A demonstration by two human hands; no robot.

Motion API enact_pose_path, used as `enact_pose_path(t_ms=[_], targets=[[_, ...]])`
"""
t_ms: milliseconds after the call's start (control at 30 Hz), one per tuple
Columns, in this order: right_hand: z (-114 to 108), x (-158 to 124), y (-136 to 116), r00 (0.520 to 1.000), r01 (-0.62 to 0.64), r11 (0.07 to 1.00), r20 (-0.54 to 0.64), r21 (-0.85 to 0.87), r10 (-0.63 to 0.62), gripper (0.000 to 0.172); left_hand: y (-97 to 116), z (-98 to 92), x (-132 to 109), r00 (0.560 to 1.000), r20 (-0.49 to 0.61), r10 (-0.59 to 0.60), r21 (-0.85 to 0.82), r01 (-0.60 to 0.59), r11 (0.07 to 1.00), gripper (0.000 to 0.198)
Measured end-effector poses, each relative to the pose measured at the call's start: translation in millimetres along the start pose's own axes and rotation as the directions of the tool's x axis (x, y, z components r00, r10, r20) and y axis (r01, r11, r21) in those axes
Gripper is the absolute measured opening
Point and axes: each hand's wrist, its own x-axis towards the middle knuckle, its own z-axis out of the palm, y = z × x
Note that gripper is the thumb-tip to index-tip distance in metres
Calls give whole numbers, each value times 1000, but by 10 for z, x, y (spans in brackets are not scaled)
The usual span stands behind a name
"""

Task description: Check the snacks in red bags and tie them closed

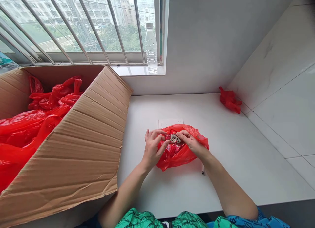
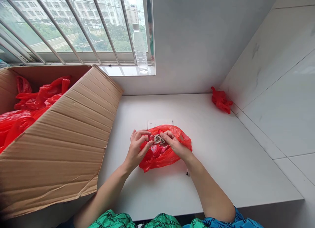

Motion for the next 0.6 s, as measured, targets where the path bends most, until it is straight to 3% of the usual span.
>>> enact_pose_path(t_ms=[133, 267, 367, 467, 600], targets=[[2, -36, -69, 1000, 3, 1000, 8, -18, -3, 39, -12, -34, 18, 1000, 4, 15, 72, -15, 997, 27], [-17, -52, -90, 1000, 2, 988, -24, -155, -6, 42, -61, -37, 35, 999, -29, -24, 96, 27, 995, 28], [-64, -69, -39, 988, -61, 945, -157, -322, 11, 47, -108, -51, 44, 994, -93, -61, 186, 77, 979, 27], [-134, -93, 42, 958, -79, 882, -279, -464, -61, 37, -131, -84, 46, 990, -118, -71, 281, 102, 954, 26], [-206, -88, 152, 997, 37, 831, -37, -555, -69, 18, -107, -97, 34, 996, -84, -34, 320, 60, 946, 16]])
